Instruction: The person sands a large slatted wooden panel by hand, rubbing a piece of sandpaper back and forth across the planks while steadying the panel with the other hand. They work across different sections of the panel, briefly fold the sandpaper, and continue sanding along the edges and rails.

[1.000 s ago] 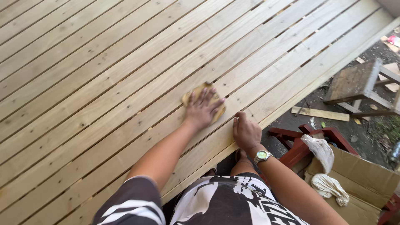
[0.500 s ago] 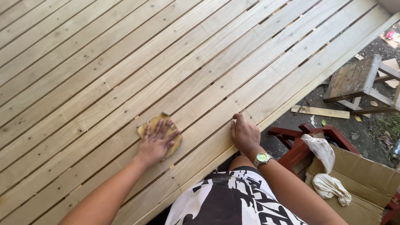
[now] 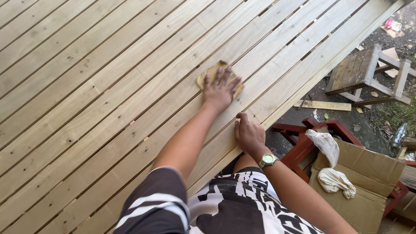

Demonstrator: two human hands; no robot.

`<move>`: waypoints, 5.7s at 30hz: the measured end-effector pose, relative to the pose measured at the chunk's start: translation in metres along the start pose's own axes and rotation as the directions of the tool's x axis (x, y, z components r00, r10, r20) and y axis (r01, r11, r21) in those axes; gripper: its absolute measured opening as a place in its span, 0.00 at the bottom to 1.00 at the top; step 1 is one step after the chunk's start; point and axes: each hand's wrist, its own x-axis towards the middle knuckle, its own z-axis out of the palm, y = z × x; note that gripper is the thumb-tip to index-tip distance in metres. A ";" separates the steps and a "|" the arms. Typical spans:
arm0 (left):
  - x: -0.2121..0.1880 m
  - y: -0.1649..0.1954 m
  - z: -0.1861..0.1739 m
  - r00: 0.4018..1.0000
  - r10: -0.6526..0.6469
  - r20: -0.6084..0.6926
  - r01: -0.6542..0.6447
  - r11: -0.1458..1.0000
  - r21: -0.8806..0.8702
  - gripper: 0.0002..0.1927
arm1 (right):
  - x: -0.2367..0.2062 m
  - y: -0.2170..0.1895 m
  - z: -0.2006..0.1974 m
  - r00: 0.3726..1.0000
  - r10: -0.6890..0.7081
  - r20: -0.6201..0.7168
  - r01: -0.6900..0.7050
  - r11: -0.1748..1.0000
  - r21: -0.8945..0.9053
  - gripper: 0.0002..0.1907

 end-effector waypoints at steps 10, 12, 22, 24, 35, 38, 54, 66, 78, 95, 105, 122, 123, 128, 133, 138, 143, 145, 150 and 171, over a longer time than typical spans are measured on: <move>-0.271 -0.155 0.079 0.992 -0.073 -0.105 0.095 0.972 0.217 0.30 | 0.002 -0.009 -0.005 0.999 0.030 0.040 -0.029 0.999 -0.036 0.14; -0.264 -0.152 0.082 0.988 -0.155 0.020 0.146 0.960 0.240 0.32 | 0.002 -0.012 -0.006 0.998 0.044 0.045 -0.041 0.997 -0.067 0.13; 0.005 0.009 -0.011 0.995 -0.068 0.074 0.065 0.997 0.044 0.31 | 0.002 -0.001 0.001 1.000 0.017 0.022 -0.017 1.000 -0.015 0.13; 0.011 0.016 -0.016 0.997 -0.062 0.040 0.060 0.997 0.050 0.31 | 0.001 0.000 0.002 1.000 0.004 0.003 -0.004 1.000 -0.009 0.13; -0.353 -0.177 0.068 0.950 -0.116 -0.291 0.137 0.989 0.053 0.31 | 0.002 -0.006 -0.003 0.999 0.017 0.034 -0.016 0.999 -0.039 0.13; -0.360 -0.180 0.083 0.970 -0.060 -0.236 0.084 0.992 0.093 0.32 | 0.001 -0.006 -0.001 1.000 0.016 0.015 -0.016 0.999 -0.035 0.13; -0.104 0.012 0.046 0.994 0.095 -0.057 -0.089 0.991 0.099 0.30 | -0.012 0.033 -0.001 0.976 0.191 -0.100 -0.191 0.981 0.011 0.18; -0.198 -0.012 0.057 0.979 0.203 0.013 -0.203 0.979 0.020 0.29 | -0.005 0.072 -0.011 0.997 -0.040 -0.059 0.040 0.999 0.003 0.40; -0.063 0.087 0.034 0.958 0.269 0.100 -0.277 0.957 0.081 0.29 | -0.012 0.110 -0.027 0.985 0.009 -0.175 0.009 0.995 0.102 0.73; 0.045 0.149 0.011 0.952 0.169 0.254 -0.190 0.980 0.061 0.29 | -0.003 0.123 -0.052 0.962 0.133 0.238 -0.099 0.984 -0.148 0.76; -0.082 0.069 0.029 0.926 0.235 0.296 -0.270 0.959 0.085 0.31 | 0.004 0.130 -0.047 0.980 0.082 0.181 -0.050 0.983 -0.174 0.67; -0.073 0.082 0.006 0.948 0.190 0.256 -0.196 0.981 -0.001 0.30 | 0.012 0.116 -0.060 0.958 0.142 0.250 -0.090 0.974 -0.207 0.67; -0.084 0.075 0.007 0.922 0.150 0.358 -0.163 0.987 0.006 0.31 | 0.012 0.115 -0.061 0.956 0.147 0.253 -0.092 0.972 -0.217 0.67; -0.041 0.087 0.009 0.931 0.091 0.354 -0.092 0.996 -0.015 0.32 | 0.016 0.113 -0.064 0.943 0.177 0.283 -0.123 0.973 -0.197 0.68; 0.043 0.123 -0.001 0.955 0.027 0.297 -0.017 0.999 -0.036 0.31 | 0.015 0.114 -0.064 0.950 0.160 0.269 -0.114 0.977 -0.178 0.67; 0.035 0.135 0.003 0.973 0.024 0.228 -0.028 0.999 0.015 0.31 | 0.012 0.116 -0.062 0.968 0.124 0.220 -0.084 0.979 -0.184 0.67; -0.021 0.116 0.014 0.934 0.106 0.342 -0.136 0.988 0.066 0.31 | 0.013 0.110 -0.069 0.954 0.135 0.266 -0.089 0.980 -0.176 0.67; -0.013 0.120 0.009 0.927 0.143 0.346 -0.177 0.982 0.068 0.30 | 0.013 0.106 -0.075 0.949 0.146 0.281 -0.094 0.977 -0.193 0.67; 0.044 0.149 -0.014 0.943 0.160 0.292 -0.167 0.986 -0.001 0.28 | 0.016 0.104 -0.078 0.924 0.212 0.318 -0.158 0.970 -0.186 0.67; -0.180 0.013 0.051 0.928 0.174 0.330 -0.160 0.985 -0.070 0.27 | -0.046 0.022 -0.001 0.929 0.140 0.343 -0.105 0.987 -0.117 0.89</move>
